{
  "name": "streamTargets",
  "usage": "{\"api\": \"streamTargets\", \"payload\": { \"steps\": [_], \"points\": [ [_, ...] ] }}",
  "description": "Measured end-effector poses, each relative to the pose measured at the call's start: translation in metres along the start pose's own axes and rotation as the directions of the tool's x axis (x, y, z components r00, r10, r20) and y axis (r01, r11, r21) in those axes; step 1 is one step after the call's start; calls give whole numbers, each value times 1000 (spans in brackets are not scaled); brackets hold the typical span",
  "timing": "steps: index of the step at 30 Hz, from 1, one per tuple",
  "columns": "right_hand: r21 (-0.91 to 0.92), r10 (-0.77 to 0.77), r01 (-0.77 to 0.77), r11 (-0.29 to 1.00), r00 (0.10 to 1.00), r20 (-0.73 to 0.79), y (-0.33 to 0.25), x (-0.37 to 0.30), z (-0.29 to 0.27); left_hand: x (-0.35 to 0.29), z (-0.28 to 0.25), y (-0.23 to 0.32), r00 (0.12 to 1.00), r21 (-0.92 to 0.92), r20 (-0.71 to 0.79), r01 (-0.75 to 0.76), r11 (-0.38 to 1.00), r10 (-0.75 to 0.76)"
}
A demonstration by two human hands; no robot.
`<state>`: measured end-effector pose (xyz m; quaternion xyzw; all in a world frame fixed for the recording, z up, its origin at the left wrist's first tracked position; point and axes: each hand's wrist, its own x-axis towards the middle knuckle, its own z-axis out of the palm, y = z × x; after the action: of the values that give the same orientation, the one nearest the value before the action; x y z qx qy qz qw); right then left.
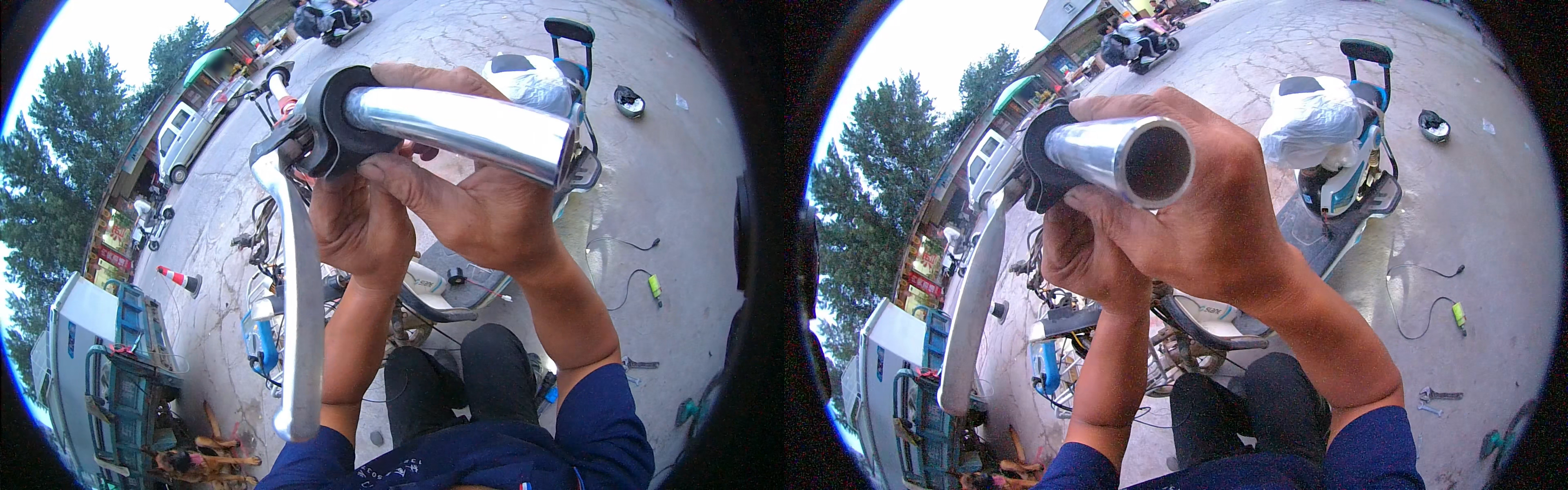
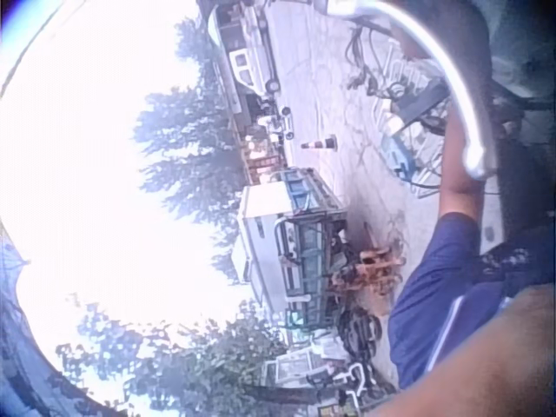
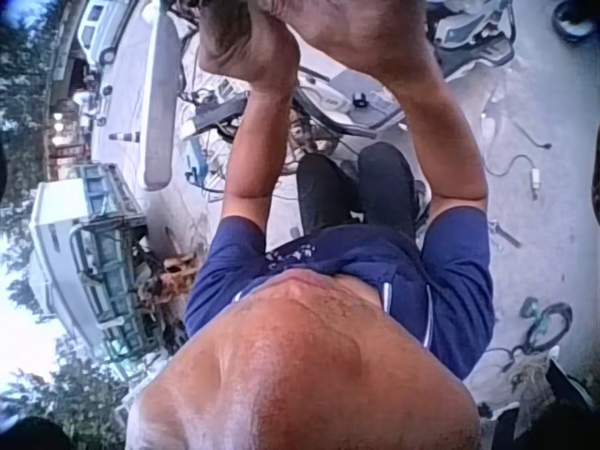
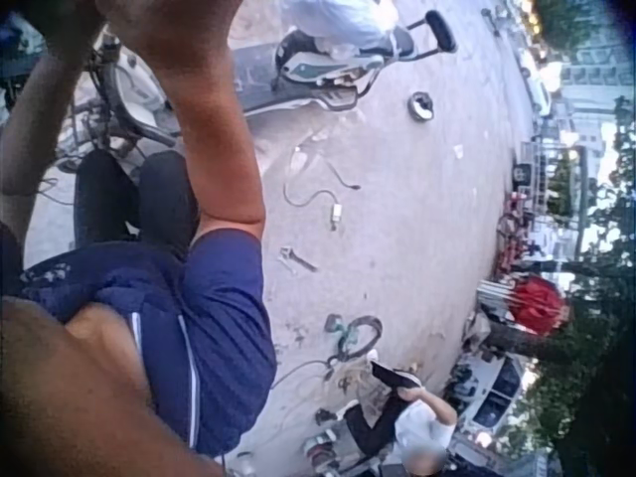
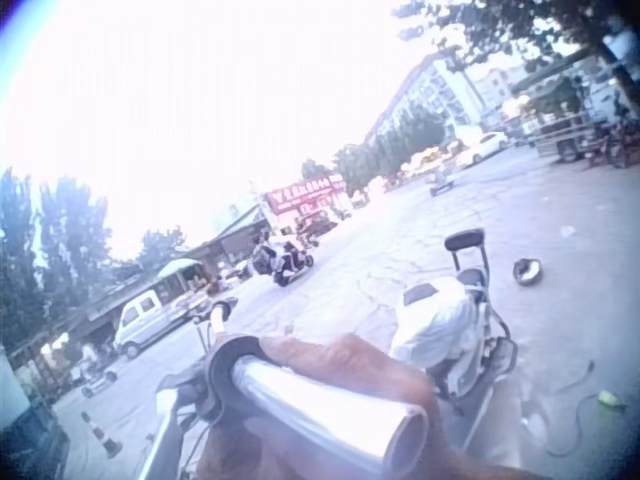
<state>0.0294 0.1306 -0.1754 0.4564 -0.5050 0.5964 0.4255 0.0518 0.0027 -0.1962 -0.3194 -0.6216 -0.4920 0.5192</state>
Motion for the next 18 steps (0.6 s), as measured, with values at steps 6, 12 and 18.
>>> {"api": "streamTargets", "payload": {
  "steps": [6,12,18],
  "points": [
    [7,9,-10,1000,1000,8,4,-1,0,4,8,5,993,-127,-112,26,992,-40],
    [-44,-47,46,998,998,-39,12,-7,7,7,9,8,990,-106,-135,35,994,-49],
    [-40,9,-12,999,998,-61,5,-9,11,9,6,11,992,-179,-110,44,983,-65]
  ]
}}
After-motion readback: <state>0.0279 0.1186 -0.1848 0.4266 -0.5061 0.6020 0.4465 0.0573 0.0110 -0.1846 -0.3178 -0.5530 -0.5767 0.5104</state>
